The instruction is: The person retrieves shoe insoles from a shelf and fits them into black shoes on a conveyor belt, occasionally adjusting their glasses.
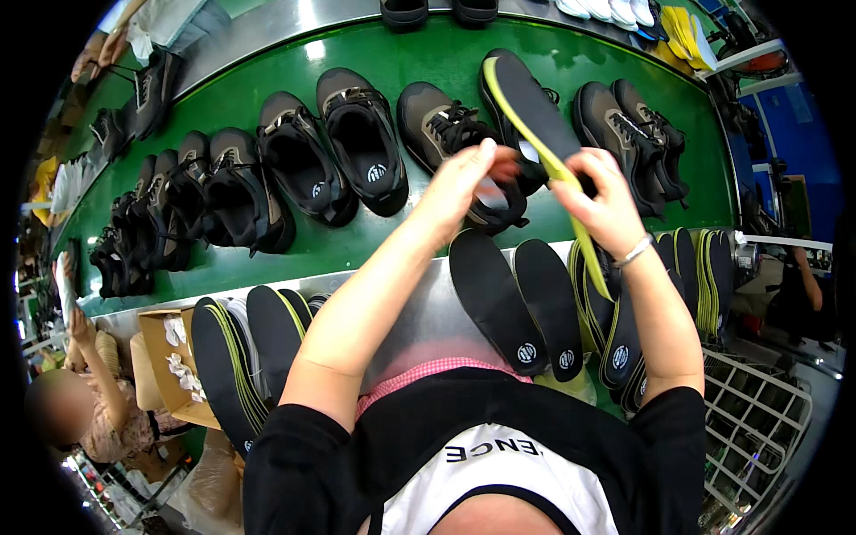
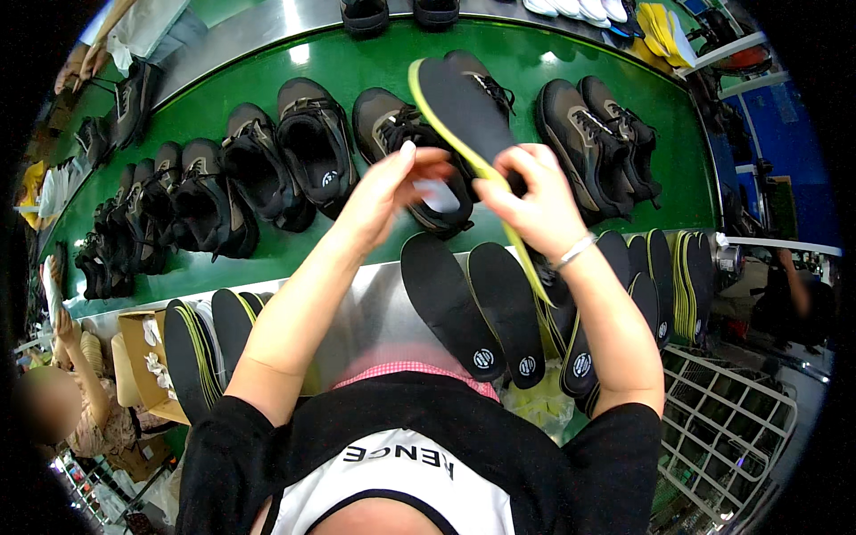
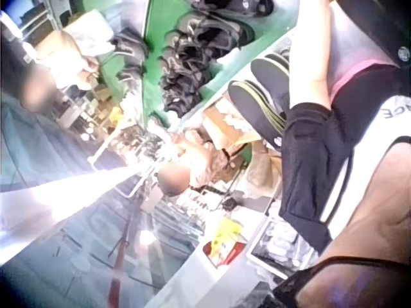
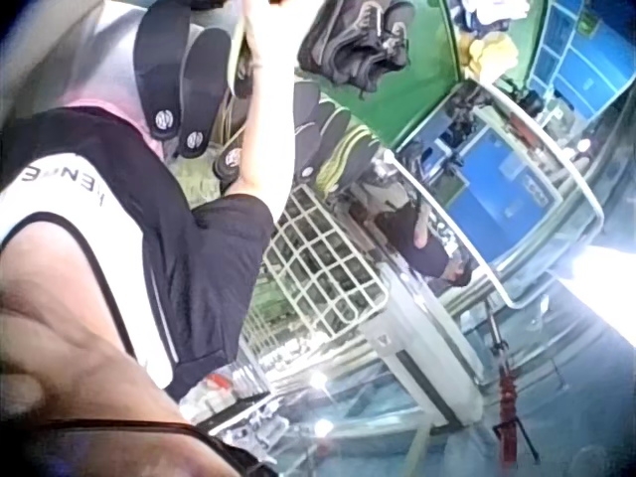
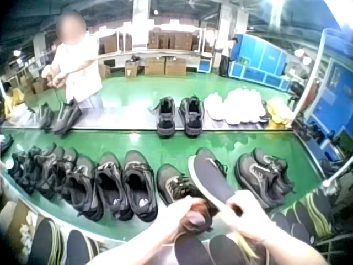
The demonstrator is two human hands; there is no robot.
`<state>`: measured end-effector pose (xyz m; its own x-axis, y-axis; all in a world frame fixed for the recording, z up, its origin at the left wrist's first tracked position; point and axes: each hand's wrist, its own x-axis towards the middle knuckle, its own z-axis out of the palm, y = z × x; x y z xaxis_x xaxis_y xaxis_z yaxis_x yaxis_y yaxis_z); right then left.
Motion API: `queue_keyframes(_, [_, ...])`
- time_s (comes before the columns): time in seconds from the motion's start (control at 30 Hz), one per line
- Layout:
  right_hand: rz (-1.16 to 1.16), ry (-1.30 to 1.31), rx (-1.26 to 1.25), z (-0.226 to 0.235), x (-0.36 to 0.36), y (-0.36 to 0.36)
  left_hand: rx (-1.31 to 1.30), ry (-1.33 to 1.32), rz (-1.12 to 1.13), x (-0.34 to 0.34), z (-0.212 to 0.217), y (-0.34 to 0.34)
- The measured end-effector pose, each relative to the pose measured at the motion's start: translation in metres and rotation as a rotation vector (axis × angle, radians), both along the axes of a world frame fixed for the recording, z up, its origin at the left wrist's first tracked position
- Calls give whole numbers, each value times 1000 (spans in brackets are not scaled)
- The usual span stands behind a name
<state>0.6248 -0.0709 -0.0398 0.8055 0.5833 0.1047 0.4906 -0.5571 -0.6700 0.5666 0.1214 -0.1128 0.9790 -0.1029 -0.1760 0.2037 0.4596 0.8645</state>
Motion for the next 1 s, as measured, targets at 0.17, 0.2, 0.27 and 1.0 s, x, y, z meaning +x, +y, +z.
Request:
queue_keyframes(0.17, [202,-113,-439,19,-6,-39,1477,-299,515,21,-38,13])
queue_keyframes(0.2, [282,-162,-491,15,-7,-38,1499,-349,459,27,-40,15])
queue_keyframes(0.27, [422,-242,-613,12,-7,-28,1552,-447,386,44,-46,22])
queue_keyframes(1.0, [184,-80,-1014,-42,-11,62,1174,108,420,82,-66,40])
